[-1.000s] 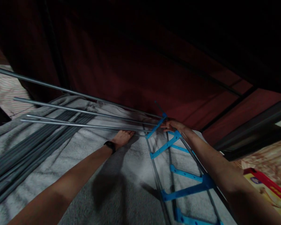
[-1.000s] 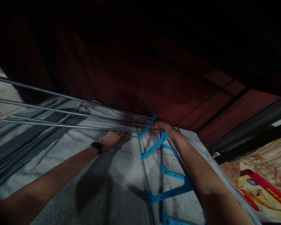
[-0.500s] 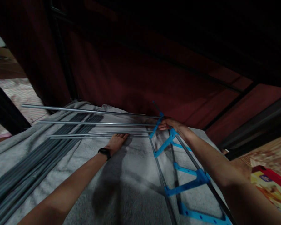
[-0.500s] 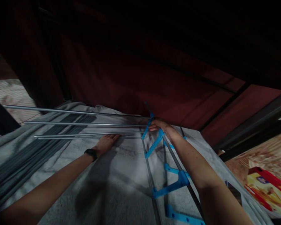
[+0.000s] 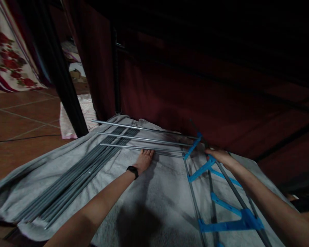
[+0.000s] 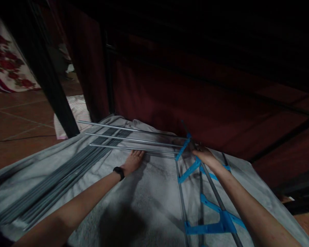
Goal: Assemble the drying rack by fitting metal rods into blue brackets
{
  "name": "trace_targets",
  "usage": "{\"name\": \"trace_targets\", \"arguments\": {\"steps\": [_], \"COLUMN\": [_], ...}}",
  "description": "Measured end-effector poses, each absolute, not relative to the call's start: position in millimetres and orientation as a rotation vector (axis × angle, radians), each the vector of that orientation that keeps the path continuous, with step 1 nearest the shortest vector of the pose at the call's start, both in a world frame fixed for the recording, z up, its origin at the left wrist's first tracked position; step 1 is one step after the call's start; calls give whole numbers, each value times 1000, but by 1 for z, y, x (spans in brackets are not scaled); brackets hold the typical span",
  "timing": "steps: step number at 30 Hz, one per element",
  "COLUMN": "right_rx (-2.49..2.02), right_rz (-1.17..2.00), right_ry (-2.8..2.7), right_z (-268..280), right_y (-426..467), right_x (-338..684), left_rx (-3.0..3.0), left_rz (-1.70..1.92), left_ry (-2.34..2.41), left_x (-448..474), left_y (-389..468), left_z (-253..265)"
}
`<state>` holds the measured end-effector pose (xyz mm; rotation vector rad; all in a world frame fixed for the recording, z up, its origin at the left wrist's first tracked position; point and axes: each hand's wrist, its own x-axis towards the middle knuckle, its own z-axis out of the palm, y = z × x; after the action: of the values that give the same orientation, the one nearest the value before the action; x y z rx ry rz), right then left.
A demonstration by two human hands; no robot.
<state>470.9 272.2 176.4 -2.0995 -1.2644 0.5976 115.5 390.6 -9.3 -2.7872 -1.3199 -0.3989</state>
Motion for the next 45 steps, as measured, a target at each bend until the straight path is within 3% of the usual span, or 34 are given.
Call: {"name": "trace_targets", "arguments": {"steps": [7,14,19,30,38,45], "right_rx": [-2101,-2239,-2189,-2187,-2163,-2137], "right_rz": [760,572,767,709,709,732], "right_ry": [-1000,-1237,-1102,-1065,-1023,-1106], "right_z": [183,173,170,224,197,185], "right_y": [226,203,169,175,178,178], "right_x": [450,454,433,449,461,476], "left_rx": [-2758,-2679,-2680,-2685,-2724,-2658], "left_rz": [-396,-371,-293,-286,-201,-336], "left_ry": [-1460,-1512,-1582,-1537,-1590,-1644], "left_x": [87,66,59,53,62,64], "left_y": [389,382,386,411,427,418], "left_z": [-10,-4,1,7,5,-6]}}
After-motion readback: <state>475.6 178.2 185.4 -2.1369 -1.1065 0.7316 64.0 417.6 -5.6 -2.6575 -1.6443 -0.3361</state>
